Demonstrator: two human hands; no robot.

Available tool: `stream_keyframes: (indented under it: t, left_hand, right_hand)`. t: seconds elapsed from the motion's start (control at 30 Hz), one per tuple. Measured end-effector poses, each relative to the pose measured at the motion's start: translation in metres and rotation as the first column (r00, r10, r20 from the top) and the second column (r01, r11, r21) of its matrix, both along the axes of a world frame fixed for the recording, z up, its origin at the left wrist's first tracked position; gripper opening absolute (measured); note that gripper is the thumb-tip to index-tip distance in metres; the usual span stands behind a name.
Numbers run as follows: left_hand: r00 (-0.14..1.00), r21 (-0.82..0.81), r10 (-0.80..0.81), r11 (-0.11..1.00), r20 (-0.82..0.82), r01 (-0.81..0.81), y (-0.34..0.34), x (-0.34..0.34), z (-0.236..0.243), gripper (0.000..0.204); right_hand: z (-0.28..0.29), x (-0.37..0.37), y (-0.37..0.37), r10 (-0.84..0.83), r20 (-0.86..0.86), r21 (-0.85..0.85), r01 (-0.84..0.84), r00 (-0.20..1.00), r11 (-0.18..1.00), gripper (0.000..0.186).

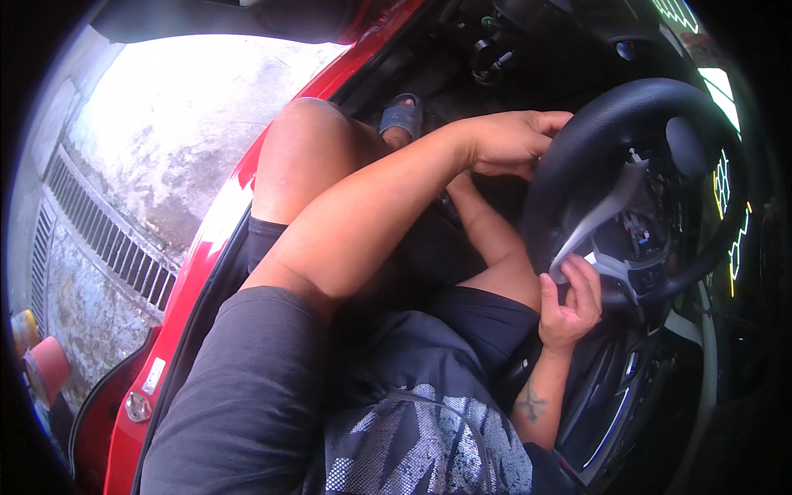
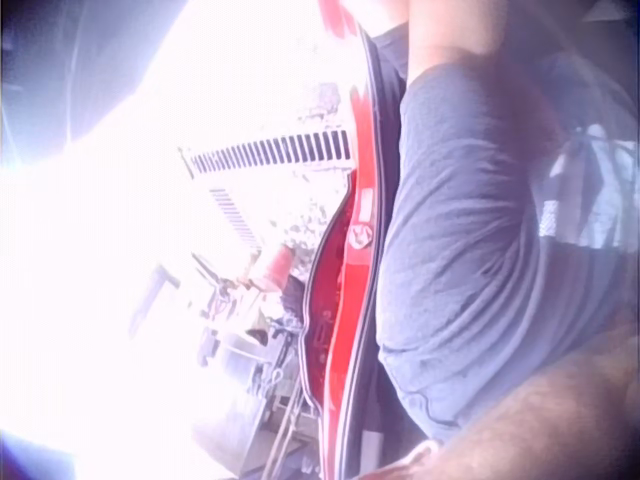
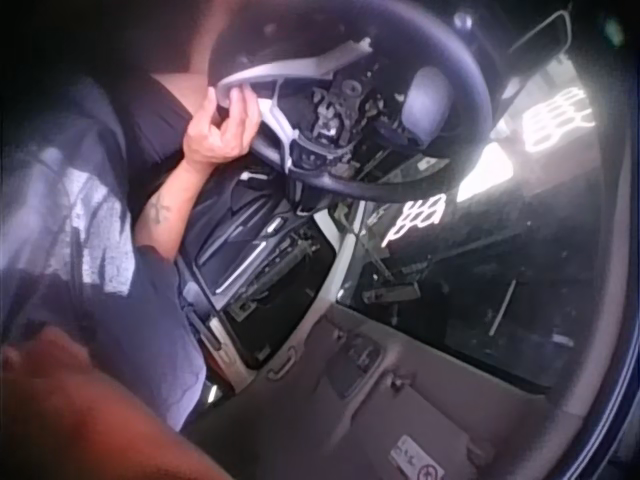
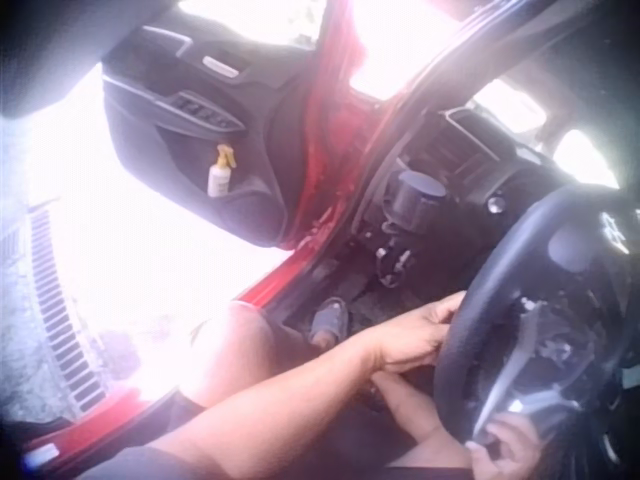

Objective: The person removes the lower trim of a car's steering wheel using a screwdriver. They then detach the internal control module and proceed to disassemble it on their lap, separating the housing and internal components.

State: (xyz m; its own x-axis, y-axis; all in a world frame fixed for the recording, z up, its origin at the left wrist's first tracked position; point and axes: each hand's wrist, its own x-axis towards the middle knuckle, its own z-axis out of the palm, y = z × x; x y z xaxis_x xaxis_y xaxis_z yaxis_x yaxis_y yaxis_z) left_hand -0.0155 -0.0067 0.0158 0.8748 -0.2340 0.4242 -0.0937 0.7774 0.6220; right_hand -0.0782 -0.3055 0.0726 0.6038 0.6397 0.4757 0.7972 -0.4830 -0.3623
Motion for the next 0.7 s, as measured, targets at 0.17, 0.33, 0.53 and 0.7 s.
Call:
stream_keyframes:
  t: [0.17, 0.33, 0.53, 0.7]
  left_hand:
    - [1.0, -0.03, -0.005, 1.0, -0.006, 0.004, 0.016, 0.006, -0.016, 0.038]
    - [0.953, 0.311, 0.207, 0.941, -0.219, -0.133, 0.028, -0.002, -0.027, 0.033]
    - [0.907, 0.919, 0.264, 0.134, 0.327, -0.37, -0.004, 0.0, -0.089, 0.031]
    - [0.978, 0.946, -0.135, -0.26, 0.162, -0.193, -0.091, -0.059, -0.072, 0.044]
  right_hand:
    - [-0.002, 0.003, 0.004, 0.017, 0.029, 0.025, -0.018, 0.999, 1.0, 0.042]
    - [-0.003, 0.011, -0.005, 0.041, 0.181, -0.054, -0.031, 0.983, 0.998, 0.043]
    - [0.013, 0.009, -0.01, 0.027, 0.259, -0.037, -0.018, 0.965, 0.999, 0.055]
    - [0.03, 0.006, -0.027, 0.06, 0.214, 0.159, -0.095, 0.975, 0.983, 0.049]
